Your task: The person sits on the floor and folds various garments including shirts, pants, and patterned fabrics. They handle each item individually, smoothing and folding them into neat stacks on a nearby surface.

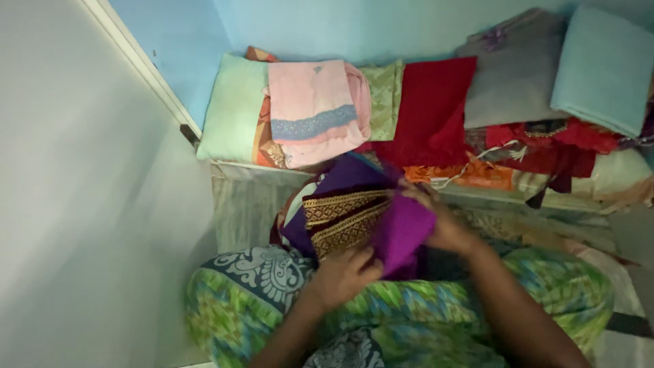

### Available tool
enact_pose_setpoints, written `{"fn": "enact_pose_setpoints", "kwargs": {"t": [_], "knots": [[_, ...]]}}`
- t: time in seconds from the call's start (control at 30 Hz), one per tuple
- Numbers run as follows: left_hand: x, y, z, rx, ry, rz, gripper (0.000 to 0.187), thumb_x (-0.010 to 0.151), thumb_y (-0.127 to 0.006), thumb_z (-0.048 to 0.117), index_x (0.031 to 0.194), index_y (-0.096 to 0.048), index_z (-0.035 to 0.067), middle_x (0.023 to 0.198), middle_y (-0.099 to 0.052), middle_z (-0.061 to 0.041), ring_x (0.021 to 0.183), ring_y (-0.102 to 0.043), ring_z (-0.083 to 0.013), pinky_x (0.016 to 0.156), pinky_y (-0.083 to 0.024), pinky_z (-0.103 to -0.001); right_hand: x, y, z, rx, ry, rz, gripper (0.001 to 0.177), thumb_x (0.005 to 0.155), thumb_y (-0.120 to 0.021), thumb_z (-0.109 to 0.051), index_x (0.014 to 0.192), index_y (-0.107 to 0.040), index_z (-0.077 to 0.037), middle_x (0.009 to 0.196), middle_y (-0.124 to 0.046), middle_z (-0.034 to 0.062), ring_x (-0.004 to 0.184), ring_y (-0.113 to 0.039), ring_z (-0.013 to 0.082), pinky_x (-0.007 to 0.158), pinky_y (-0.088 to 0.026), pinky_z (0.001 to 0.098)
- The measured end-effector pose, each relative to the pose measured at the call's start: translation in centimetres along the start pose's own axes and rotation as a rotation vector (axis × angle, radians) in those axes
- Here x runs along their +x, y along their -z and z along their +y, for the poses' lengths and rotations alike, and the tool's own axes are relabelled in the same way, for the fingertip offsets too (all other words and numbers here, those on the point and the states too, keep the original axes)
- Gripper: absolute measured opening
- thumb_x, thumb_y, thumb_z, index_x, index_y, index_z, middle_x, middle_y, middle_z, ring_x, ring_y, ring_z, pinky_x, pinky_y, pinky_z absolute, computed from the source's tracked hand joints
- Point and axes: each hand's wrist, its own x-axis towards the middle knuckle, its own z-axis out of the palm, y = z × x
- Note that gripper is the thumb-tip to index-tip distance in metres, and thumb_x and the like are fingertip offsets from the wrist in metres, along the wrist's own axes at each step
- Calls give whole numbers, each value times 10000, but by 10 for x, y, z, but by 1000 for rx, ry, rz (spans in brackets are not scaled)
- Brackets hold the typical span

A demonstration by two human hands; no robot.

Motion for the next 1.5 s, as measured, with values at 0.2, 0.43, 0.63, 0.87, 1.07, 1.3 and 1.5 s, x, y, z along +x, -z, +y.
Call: {"fn": "enact_pose_setpoints", "kwargs": {"t": [0.2, 0.43, 0.63, 0.87, 1.07, 1.3, 1.5], "knots": [[20, 31, 20, -146, 7, 335, 327, 809, -709, 75, 1126, -637, 110, 1306, -662, -143, 1080, -691, -320, 862, -582, -459, -31, 31, 5, 300, 19, 53, 543, 802, -814, -197, 1306, -631, -111, 1303, -695, 82, 1233, -667, 257, 1089, -517, 454], [53, 21, 28, -580, 222, 622, 388, 810, -865, 223, 1098, -662, 60, 1124, -569, -215, 959, -607, -310, 828, -541, -474, -39, 75, -36, 465, -129, 330, 326, 862, -807, -181, 1161, -708, -94, 1091, -769, 90, 958, -774, 196, 883, -659, 362], [41, -12, 9, -1211, 761, 506, 366, 886, -823, 243, 1160, -713, 28, 1081, -754, -67, 1011, -723, -184, 925, -570, -391, 7, 47, -48, 566, -583, 344, 396, 847, -800, -216, 1172, -706, -10, 1125, -750, 152, 1029, -722, 273, 958, -572, 458], [17, 25, -50, -1530, 1286, 597, 491, 799, -769, 136, 1261, -668, 5, 1187, -721, -139, 1082, -690, -288, 967, -525, -438, 57, -14, -22, 1168, -930, -284, 1022, 751, -850, -319, 1581, -300, -84, 1544, -499, 153, 1396, -512, 294, 1146, -409, 504], [61, 104, -140, -1521, 1370, 713, 551, 837, -714, 127, 1363, -593, 14, 1336, -682, -144, 1212, -661, -317, 1071, -496, -440, 190, -16, -15, 1118, -906, 70, 1035, 762, -812, -209, 1582, -201, -51, 1501, -454, 246, 1337, -562, 372, 1078, -535, 478], [113, 194, -351, -127, 936, 830, 727, 871, -773, 161, 1501, -433, 36, 1400, -628, -227, 1299, -640, -326, 1108, -519, -453, 401, -57, 38, 1216, -390, 381, 913, 820, -792, -112, 1543, -249, 10, 1330, -624, 235, 1203, -644, 319, 1029, -554, 417], [101, 90, -503, 462, 853, 337, 756, 1016, -569, 592, 1615, -386, 167, 1661, -332, -226, 1493, -291, -509, 1151, -265, -704, 457, -162, 118, -46, -82, 246, 809, 913, -719, -267, 1603, -324, -114, 1598, -350, 299, 1448, -366, 452, 1194, -370, 512]]}}
